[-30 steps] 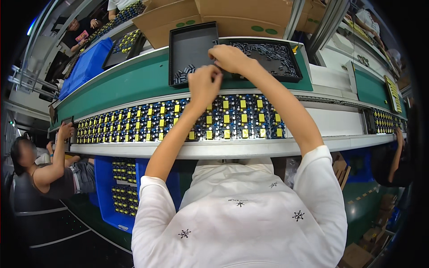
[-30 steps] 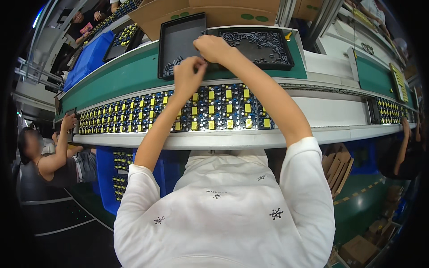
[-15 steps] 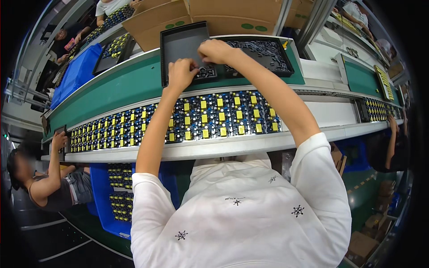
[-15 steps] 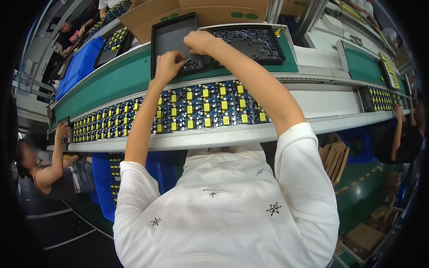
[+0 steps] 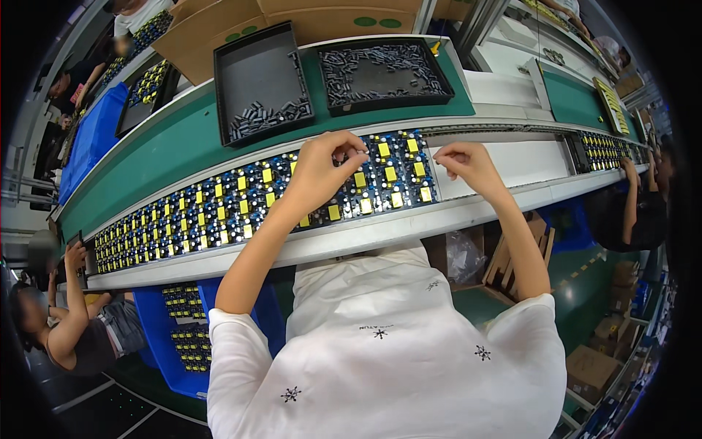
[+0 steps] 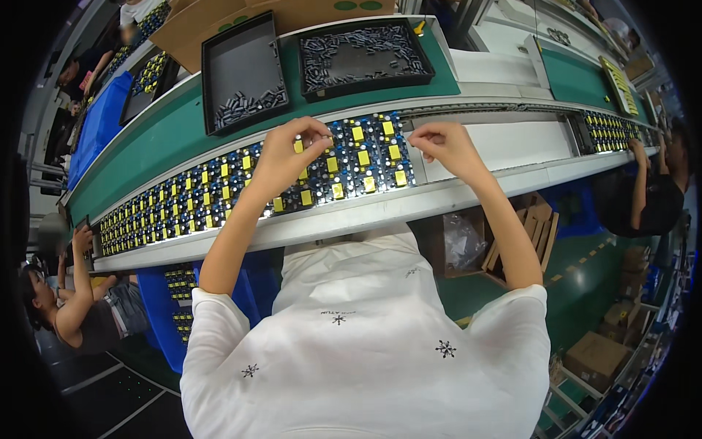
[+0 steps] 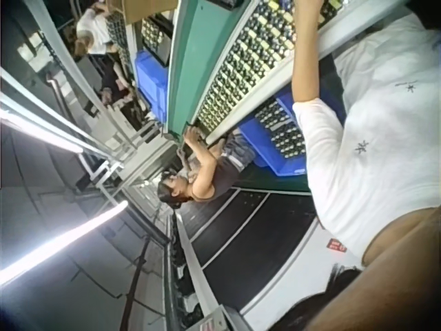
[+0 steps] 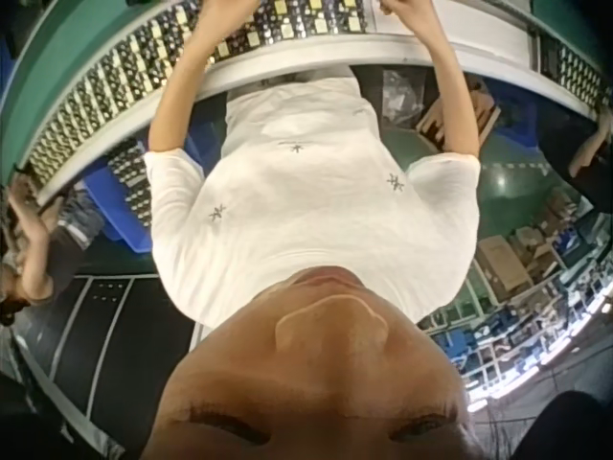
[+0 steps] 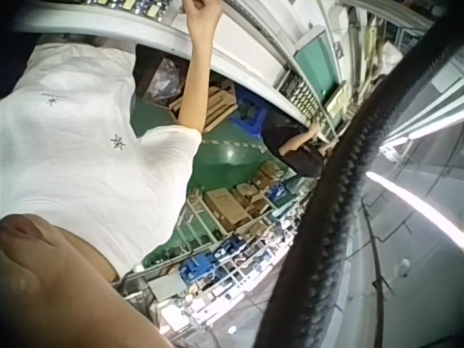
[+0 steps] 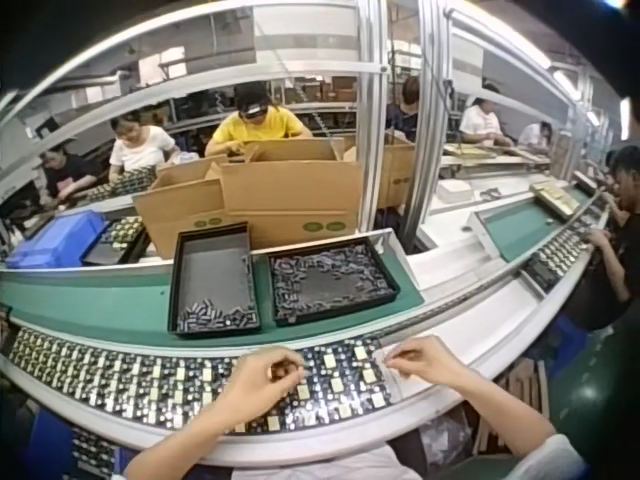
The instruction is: The person takes electronic components from a tray, inserts them into circuit boards by hand, and slides the board panels along the assembly line conveyor.
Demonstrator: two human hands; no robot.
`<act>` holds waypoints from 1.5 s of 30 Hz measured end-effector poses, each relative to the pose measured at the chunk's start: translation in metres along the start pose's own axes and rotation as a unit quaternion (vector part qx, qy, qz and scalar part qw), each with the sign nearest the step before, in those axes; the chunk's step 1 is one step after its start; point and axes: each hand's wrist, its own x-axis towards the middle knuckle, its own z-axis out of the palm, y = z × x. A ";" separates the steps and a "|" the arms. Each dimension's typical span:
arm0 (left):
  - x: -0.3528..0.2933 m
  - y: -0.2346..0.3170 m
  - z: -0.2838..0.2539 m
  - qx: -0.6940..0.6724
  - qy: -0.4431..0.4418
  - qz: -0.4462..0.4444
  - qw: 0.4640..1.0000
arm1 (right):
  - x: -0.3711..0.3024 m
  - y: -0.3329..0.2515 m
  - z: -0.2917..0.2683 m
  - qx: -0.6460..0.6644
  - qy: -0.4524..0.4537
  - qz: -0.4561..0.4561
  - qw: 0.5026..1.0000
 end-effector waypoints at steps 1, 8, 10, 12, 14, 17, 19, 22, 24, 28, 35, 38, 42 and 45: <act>0.002 0.001 0.006 -0.002 -0.003 -0.001 1.000 | -0.003 0.007 0.002 0.039 0.002 0.007 0.999; 0.012 0.001 0.030 0.011 -0.046 0.012 0.999 | -0.003 0.034 0.010 0.021 0.036 -0.060 0.997; 0.013 0.001 0.031 0.019 -0.051 0.009 0.998 | -0.001 0.036 0.009 0.019 0.044 -0.085 0.995; 0.013 0.001 0.032 0.033 -0.061 0.007 0.998 | 0.000 0.036 0.008 -0.019 0.040 -0.117 0.992; 0.013 -0.001 0.034 0.042 -0.058 0.014 0.997 | 0.000 0.035 0.007 -0.037 0.037 -0.133 0.990; 0.013 -0.003 0.036 0.060 -0.049 0.028 0.997 | 0.000 0.029 0.009 -0.071 0.015 -0.128 0.989; 0.014 -0.004 0.037 0.057 -0.045 0.042 0.996 | 0.000 0.023 0.009 -0.084 0.011 -0.129 0.988; 0.015 -0.004 0.039 0.060 -0.045 0.043 0.996 | 0.000 0.014 0.009 -0.110 0.006 -0.129 0.985; 0.016 -0.004 0.040 0.066 -0.048 0.033 0.996 | 0.001 0.011 0.009 -0.149 -0.001 -0.142 0.979; 0.018 0.000 0.040 0.088 -0.056 0.031 0.994 | 0.004 0.008 0.006 -0.173 -0.017 -0.156 0.972; 0.020 0.002 0.042 0.082 -0.056 0.004 0.995 | 0.005 0.002 0.005 -0.202 -0.021 -0.144 0.968; 0.020 0.001 0.042 0.085 -0.055 -0.004 0.995 | 0.006 0.006 0.004 -0.191 -0.031 -0.145 0.970; 0.019 0.002 0.041 0.088 -0.056 -0.009 0.994 | 0.005 0.007 0.006 -0.200 -0.023 -0.163 0.966; 0.019 0.003 0.041 0.085 -0.053 -0.009 0.995 | 0.002 0.008 0.007 -0.230 -0.019 -0.194 0.953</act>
